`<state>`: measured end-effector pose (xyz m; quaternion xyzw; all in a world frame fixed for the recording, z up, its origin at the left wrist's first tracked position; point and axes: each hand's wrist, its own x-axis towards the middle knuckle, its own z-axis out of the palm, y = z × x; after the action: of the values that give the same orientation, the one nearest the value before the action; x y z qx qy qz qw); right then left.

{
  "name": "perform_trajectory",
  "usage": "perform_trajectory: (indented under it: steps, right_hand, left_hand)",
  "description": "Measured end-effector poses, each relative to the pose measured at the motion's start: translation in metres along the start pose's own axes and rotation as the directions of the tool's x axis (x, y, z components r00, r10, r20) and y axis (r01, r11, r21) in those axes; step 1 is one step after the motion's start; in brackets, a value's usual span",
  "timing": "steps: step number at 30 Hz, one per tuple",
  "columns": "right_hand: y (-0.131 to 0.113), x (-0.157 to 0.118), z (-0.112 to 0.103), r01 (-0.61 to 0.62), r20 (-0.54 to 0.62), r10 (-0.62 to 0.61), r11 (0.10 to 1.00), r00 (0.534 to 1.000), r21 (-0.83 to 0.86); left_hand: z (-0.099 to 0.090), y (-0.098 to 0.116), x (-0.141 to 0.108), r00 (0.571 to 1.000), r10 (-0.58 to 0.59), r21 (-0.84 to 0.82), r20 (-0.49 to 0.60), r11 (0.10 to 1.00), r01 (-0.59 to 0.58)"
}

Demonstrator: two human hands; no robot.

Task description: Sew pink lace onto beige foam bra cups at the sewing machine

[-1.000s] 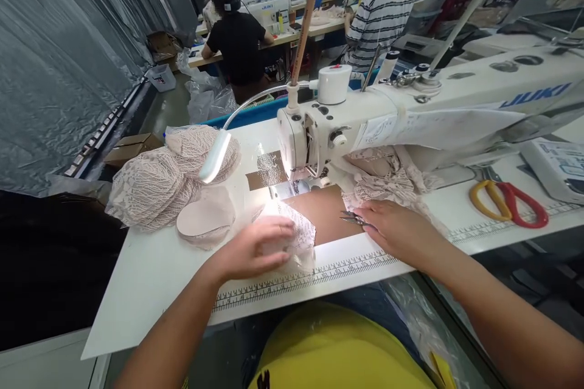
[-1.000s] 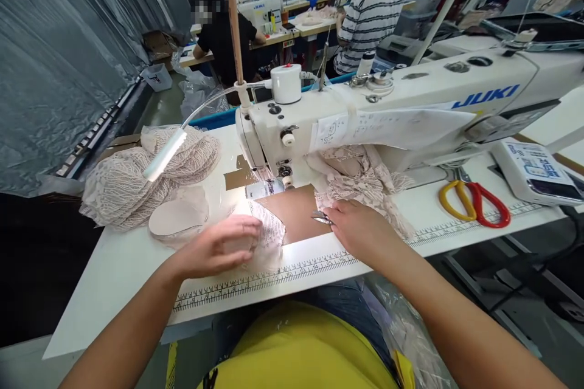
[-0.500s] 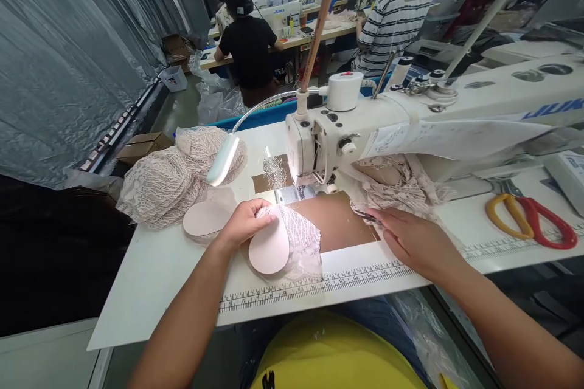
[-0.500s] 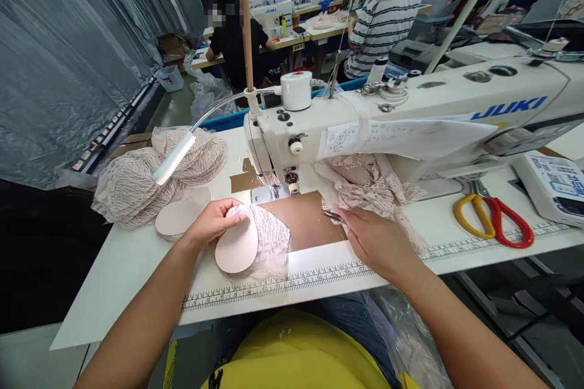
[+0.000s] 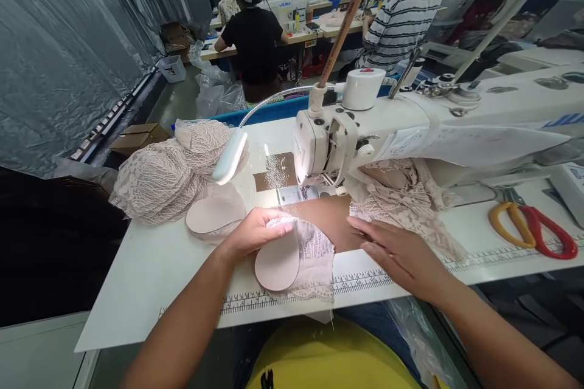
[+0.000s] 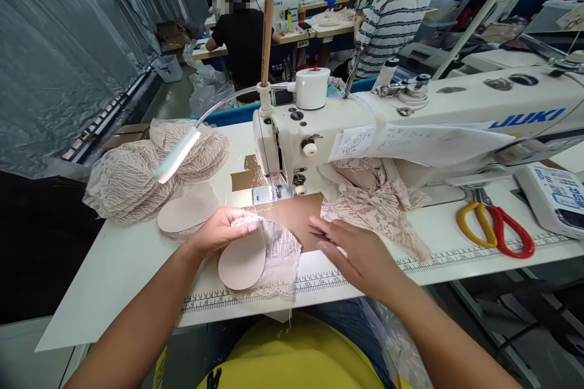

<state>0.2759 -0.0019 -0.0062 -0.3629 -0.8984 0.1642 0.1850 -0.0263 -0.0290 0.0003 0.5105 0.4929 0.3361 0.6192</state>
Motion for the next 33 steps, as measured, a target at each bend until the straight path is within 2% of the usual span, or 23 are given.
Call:
perform_trajectory:
  steps: [4, 10, 15, 22, 27, 33]
  right_hand:
    - [-0.028, 0.034, 0.012, -0.030, 0.133, 0.004, 0.981, 0.991, 0.191]
    - [-0.041, 0.064, 0.020, -0.094, 0.193, 0.006, 0.887, 0.981, 0.452]
    - [-0.050, 0.072, 0.017, -0.107, 0.254, -0.018, 0.876, 0.967, 0.471]
    - [-0.046, 0.072, 0.027, -0.111, 0.213, -0.003, 0.845, 0.977, 0.523]
    - [-0.043, 0.073, 0.027, -0.148, 0.210, 0.032, 0.812, 0.977, 0.564]
    - [-0.047, 0.075, 0.028, -0.124, 0.210, 0.010, 0.835, 0.978, 0.537]
  left_hand:
    - [0.003, -0.001, -0.001, 0.996, 0.010, -0.039, 0.086, 0.999, -0.006]
    - [0.004, -0.005, 0.001, 0.991, 0.021, -0.019, 0.134, 1.000, -0.019]
    - [0.004, -0.009, 0.002, 0.983, -0.005, -0.060, 0.181, 0.998, 0.016]
    - [0.004, -0.007, 0.002, 0.978, -0.032, -0.065, 0.205, 0.997, 0.046]
    - [0.005, -0.007, 0.003, 0.978, -0.040, -0.076, 0.205, 0.995, 0.056]
    - [0.005, -0.010, 0.005, 0.972, -0.047, -0.056, 0.232, 0.996, 0.062]
